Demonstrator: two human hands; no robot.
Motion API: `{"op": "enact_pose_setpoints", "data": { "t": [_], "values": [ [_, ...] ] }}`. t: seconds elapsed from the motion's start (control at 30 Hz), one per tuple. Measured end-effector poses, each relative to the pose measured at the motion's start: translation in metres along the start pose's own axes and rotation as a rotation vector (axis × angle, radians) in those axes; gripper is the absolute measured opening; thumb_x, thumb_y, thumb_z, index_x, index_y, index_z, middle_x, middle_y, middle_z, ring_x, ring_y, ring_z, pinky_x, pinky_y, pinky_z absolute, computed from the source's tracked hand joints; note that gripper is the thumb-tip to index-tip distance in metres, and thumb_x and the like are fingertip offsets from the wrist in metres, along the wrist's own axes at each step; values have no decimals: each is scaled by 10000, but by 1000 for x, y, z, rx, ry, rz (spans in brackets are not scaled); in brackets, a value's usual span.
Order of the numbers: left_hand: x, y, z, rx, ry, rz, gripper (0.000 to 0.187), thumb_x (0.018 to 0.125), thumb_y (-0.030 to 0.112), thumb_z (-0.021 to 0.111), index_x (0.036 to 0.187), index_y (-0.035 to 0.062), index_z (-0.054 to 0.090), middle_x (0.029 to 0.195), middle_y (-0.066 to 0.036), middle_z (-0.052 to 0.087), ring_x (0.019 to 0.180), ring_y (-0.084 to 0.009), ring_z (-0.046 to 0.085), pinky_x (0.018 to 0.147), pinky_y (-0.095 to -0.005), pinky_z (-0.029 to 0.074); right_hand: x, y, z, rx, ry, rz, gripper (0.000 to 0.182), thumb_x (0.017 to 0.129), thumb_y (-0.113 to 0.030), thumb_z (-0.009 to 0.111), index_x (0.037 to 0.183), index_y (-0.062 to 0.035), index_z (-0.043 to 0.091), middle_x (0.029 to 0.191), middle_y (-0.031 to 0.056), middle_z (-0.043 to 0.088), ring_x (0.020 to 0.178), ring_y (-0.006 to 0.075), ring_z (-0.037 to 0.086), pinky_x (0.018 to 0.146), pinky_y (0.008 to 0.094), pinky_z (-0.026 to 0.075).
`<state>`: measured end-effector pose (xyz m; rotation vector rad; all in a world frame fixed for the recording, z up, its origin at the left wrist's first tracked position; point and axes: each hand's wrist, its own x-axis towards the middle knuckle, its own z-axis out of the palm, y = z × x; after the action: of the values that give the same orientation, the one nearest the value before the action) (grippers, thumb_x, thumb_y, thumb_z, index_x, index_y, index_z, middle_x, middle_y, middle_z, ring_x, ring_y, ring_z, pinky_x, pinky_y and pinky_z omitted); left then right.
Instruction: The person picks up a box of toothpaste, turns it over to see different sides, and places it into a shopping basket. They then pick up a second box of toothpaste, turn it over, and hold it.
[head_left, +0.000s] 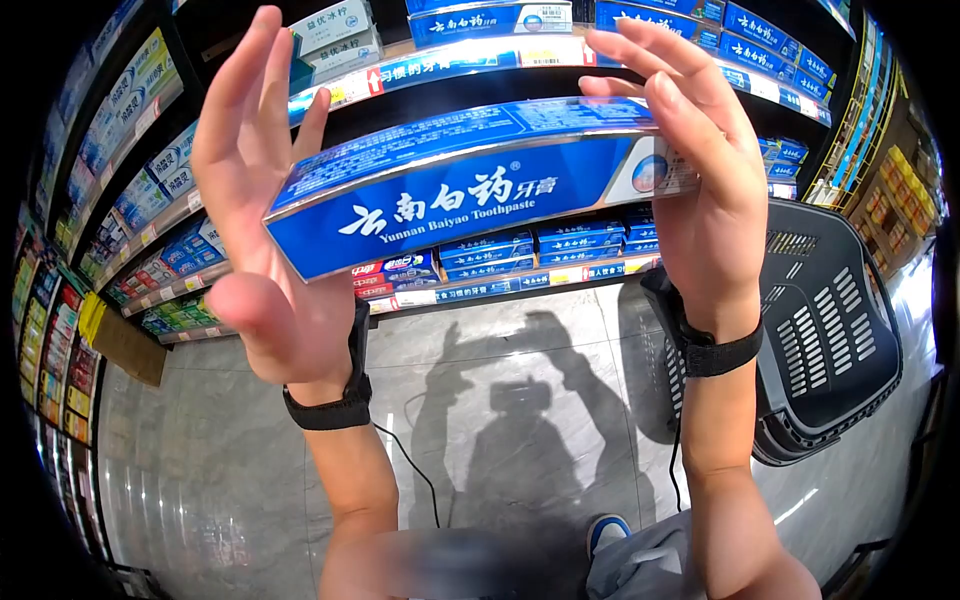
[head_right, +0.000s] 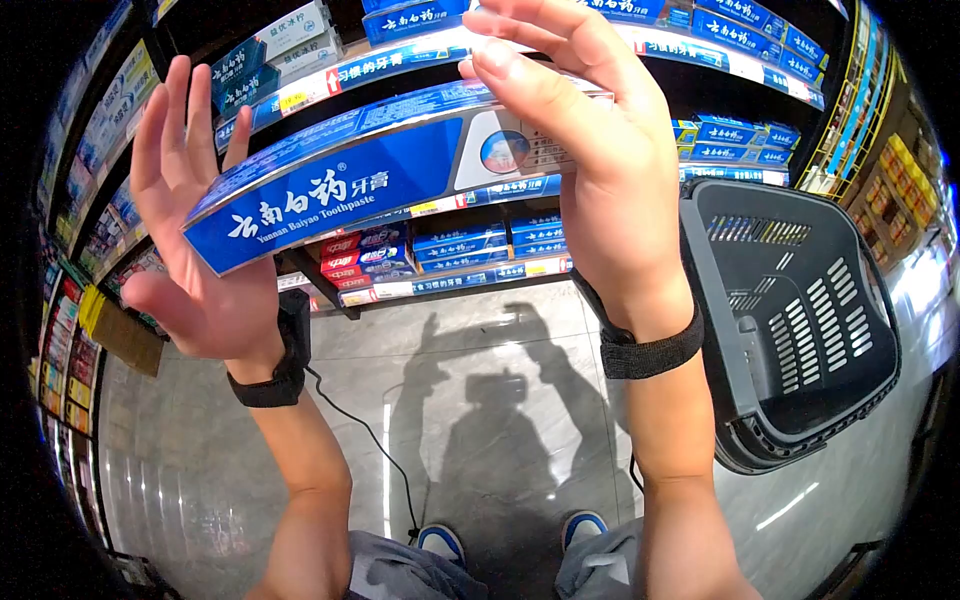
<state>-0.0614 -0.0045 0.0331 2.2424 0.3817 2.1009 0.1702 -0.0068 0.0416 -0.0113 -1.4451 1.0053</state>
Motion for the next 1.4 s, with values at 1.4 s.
{"op": "enact_pose_setpoints", "data": {
  "t": [1.4],
  "values": [
    [1,4,9,-34,117,-29,1028,787,774,363,1465,33,144,1516,-222,159,1416,-350,144,1131,-537,142,-5,14,-7,-389,79,-242,553,874,-254,528,1342,13,399,1298,228,512,1216,293,494,1036,373,378]
  ]
}}
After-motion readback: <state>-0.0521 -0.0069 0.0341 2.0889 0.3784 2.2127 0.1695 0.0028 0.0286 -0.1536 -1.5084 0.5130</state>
